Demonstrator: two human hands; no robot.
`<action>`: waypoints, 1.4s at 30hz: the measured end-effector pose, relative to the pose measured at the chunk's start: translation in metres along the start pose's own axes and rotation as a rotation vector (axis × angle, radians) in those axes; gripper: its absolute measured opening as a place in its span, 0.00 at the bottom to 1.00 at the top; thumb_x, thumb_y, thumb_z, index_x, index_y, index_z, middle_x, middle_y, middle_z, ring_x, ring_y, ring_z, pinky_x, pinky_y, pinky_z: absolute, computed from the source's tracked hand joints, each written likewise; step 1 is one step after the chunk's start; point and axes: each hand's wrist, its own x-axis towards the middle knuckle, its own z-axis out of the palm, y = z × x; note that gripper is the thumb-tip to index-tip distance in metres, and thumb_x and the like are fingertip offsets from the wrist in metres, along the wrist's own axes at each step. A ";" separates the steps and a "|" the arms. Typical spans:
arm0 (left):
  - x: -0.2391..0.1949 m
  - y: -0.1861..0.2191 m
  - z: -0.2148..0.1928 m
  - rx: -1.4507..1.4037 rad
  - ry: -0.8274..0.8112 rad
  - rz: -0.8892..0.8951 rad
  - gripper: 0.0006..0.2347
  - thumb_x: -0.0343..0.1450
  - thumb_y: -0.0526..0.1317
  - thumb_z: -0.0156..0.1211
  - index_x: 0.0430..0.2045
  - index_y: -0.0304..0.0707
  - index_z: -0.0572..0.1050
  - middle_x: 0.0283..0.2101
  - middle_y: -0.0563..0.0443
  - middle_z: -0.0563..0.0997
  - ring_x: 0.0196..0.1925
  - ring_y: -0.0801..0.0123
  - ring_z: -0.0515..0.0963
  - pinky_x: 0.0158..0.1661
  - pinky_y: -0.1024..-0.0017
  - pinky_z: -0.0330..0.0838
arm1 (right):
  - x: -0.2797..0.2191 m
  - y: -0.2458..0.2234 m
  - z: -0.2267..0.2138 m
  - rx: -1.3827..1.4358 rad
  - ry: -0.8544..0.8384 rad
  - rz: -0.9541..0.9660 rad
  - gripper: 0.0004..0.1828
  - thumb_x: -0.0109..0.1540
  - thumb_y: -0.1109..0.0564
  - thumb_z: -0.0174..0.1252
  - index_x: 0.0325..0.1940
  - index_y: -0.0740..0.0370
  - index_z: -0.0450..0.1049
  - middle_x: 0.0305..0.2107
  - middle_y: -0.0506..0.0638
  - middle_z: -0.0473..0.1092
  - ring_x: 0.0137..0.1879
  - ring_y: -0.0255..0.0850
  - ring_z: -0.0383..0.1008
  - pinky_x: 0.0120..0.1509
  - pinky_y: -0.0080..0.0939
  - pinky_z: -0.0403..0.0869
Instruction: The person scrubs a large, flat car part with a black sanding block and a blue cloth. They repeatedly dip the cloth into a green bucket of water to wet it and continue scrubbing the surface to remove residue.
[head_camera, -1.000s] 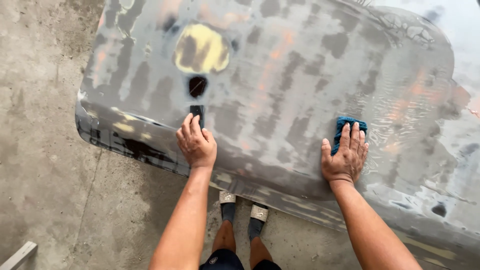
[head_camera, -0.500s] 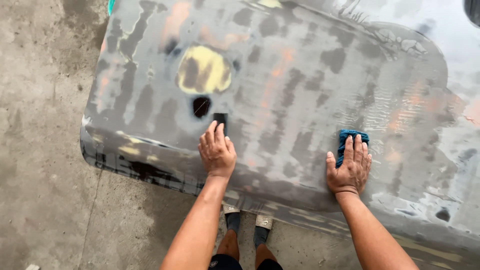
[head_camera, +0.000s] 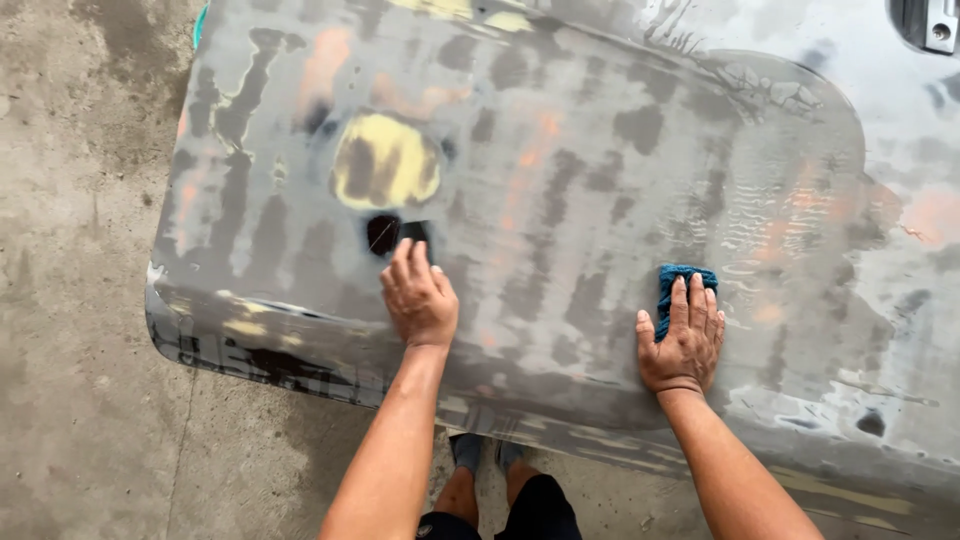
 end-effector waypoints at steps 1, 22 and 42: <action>0.000 0.010 0.001 0.002 0.003 0.002 0.15 0.73 0.34 0.48 0.55 0.33 0.72 0.62 0.39 0.72 0.65 0.50 0.70 0.61 0.54 0.64 | 0.000 0.000 0.002 0.003 0.003 0.000 0.41 0.64 0.37 0.50 0.79 0.56 0.58 0.76 0.58 0.52 0.81 0.56 0.49 0.82 0.63 0.46; -0.020 -0.017 -0.030 0.090 -0.091 -0.142 0.19 0.70 0.35 0.56 0.57 0.32 0.72 0.62 0.42 0.71 0.57 0.48 0.70 0.55 0.55 0.68 | 0.059 0.015 0.016 -0.010 -0.062 -0.135 0.44 0.64 0.35 0.51 0.79 0.57 0.56 0.77 0.58 0.49 0.81 0.58 0.47 0.82 0.63 0.44; -0.078 -0.044 -0.039 -0.418 0.207 -0.584 0.18 0.73 0.32 0.50 0.58 0.24 0.68 0.60 0.33 0.73 0.61 0.43 0.75 0.60 0.57 0.71 | 0.025 -0.258 0.041 0.169 -0.691 -0.955 0.36 0.62 0.50 0.53 0.76 0.45 0.57 0.76 0.44 0.49 0.83 0.43 0.42 0.83 0.54 0.41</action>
